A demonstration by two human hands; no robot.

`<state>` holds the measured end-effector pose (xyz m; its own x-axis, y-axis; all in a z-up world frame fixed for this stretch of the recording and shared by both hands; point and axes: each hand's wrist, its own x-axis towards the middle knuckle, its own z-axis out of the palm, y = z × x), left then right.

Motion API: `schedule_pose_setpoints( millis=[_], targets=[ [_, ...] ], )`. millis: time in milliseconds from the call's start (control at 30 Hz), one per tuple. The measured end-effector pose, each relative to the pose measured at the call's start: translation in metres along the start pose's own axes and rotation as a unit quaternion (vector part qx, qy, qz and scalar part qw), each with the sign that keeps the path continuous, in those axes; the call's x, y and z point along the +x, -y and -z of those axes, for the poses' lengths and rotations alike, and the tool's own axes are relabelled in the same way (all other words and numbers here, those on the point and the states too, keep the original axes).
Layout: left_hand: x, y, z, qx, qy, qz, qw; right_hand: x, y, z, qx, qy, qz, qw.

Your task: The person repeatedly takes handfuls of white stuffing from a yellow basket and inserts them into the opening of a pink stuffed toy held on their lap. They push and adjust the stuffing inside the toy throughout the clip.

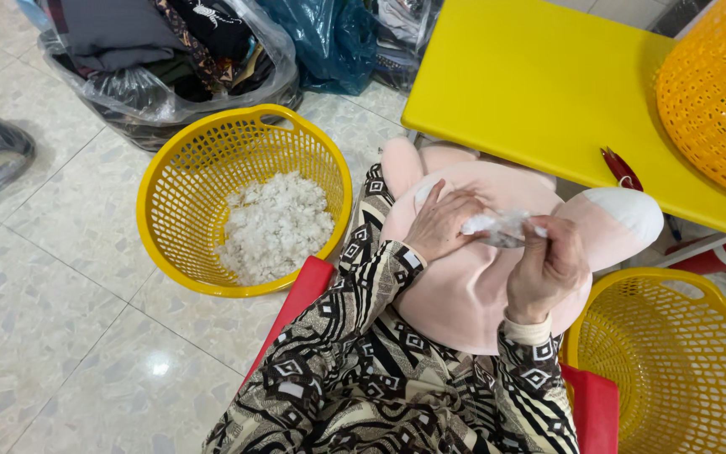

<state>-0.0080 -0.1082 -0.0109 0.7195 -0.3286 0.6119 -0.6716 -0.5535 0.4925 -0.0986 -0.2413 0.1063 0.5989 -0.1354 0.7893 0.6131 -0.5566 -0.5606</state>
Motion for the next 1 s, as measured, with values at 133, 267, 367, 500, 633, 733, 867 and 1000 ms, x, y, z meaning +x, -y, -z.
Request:
schedule_pose_setpoints(
  millis=[133, 267, 367, 500, 633, 733, 867, 1000],
  targets=[
    [0.0, 0.007, -0.017, -0.001, -0.045, -0.012, 0.999, 0.015, 0.043, -0.06, 0.15, 0.043, 0.195, 0.968],
    [-0.01, 0.011, -0.028, -0.019, -0.06, -0.005, 0.998, -0.003, 0.082, -0.143, 0.066, 0.442, 0.017, 0.895],
    [-0.017, 0.011, -0.023, -0.046, -0.067, 0.026, 0.996, -0.016, 0.075, -0.152, 0.098, 0.43, 0.071, 0.894],
    [-0.019, 0.013, -0.006, -0.114, -0.081, 0.048, 0.989, -0.005, 0.019, -0.108, -0.028, 0.213, 0.095, 0.972],
    [-0.019, 0.013, 0.012, -0.171, -0.046, 0.099, 0.979, 0.01, -0.036, -0.059, 0.168, 0.25, -0.112, 0.947],
    [-0.017, 0.01, 0.022, -0.301, -0.103, 0.132, 0.939, 0.009, -0.059, -0.056, 0.22, 0.324, -0.153, 0.907],
    [-0.014, 0.013, 0.024, -0.351, -0.156, 0.188, 0.904, -0.004, -0.069, -0.07, 0.068, 0.316, -0.129, 0.937],
    [-0.016, 0.02, 0.02, -0.312, -0.169, 0.184, 0.916, -0.014, -0.065, -0.073, 0.037, 0.295, -0.201, 0.934]
  ],
)
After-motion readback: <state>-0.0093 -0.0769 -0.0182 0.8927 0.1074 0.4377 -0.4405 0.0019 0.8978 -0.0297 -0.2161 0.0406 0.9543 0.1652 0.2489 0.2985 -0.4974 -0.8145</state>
